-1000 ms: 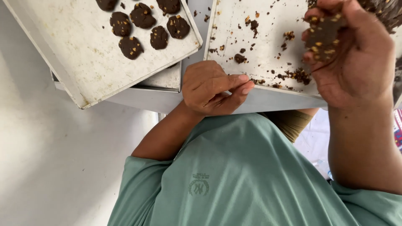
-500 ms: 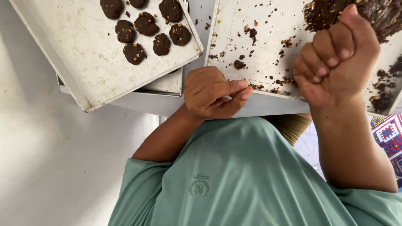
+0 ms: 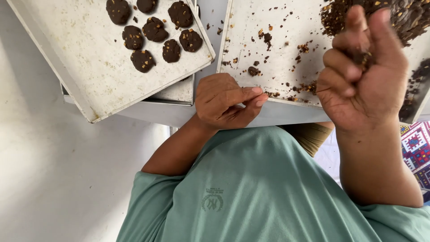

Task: The person repeatedly scoops a dark, crumbly mixture from a tray, rolls it between their palms to form small balls, and places the finished balls onto a second tray. The process is repeated continuously throughout the clip.

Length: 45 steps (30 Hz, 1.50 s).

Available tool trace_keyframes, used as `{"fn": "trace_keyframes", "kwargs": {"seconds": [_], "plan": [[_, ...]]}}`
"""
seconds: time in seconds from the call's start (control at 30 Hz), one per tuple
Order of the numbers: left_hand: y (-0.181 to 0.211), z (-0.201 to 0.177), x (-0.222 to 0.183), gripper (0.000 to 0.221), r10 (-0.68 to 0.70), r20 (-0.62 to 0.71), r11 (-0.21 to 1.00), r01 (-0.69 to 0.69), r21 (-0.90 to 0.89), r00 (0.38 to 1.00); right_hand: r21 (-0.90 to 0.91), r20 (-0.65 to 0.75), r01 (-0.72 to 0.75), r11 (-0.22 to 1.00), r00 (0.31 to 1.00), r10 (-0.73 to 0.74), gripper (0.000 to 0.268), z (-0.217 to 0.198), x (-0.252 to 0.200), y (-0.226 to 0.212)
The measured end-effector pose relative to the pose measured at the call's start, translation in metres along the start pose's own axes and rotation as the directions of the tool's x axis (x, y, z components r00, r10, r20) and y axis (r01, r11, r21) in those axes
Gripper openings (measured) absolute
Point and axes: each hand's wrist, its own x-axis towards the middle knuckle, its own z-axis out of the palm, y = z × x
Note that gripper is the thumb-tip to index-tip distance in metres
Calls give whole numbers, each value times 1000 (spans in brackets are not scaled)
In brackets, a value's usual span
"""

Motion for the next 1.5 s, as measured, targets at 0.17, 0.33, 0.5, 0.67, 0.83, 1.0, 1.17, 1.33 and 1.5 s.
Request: {"fn": "trace_keyframes", "kwargs": {"seconds": [0.17, 0.33, 0.5, 0.67, 0.83, 1.0, 1.17, 1.33, 1.5], "plan": [[0, 0, 0, 16, -9, -9, 1000, 9, -16, 1000, -321, 188, 198, 926, 972, -142, 50, 5, -3, 2], [1, 1, -2, 15, -11, -15, 1000, 11, -9, 1000, -166, -188, 92, 982, 974, -123, 20, 5, 4, 4], [0, 2, 0, 15, 5, -20, 1000, -5, -16, 1000, -90, -186, 80, 993, 978, -96, 12, -11, 9, 8], [1, 1, 1, 14, 0, -16, 1000, 0, -12, 1000, -16, -22, 18, 1000, 1000, -18, 28, -10, 2, 4], [0, 3, -1, 16, 6, -25, 1000, -6, -6, 1000, -351, 2, 227, 908, 970, -242, 47, -4, -4, 1], [-2, 3, 0, 15, 14, -21, 1000, -14, -15, 1000, -338, -66, 261, 904, 952, -300, 26, -4, -1, 9], [-2, 4, 0, 15, 28, -25, 999, -28, -19, 999, -434, 72, 284, 855, 957, -281, 14, -16, -2, 11], [-1, 2, 0, 15, 25, -20, 1000, -26, -18, 999, -411, 158, 416, 811, 909, -386, 50, -17, -3, 9], [0, 2, 0, 13, 21, -13, 1000, -22, -21, 1000, -253, -132, 326, 911, 921, -367, 25, -6, -4, 0]]}}
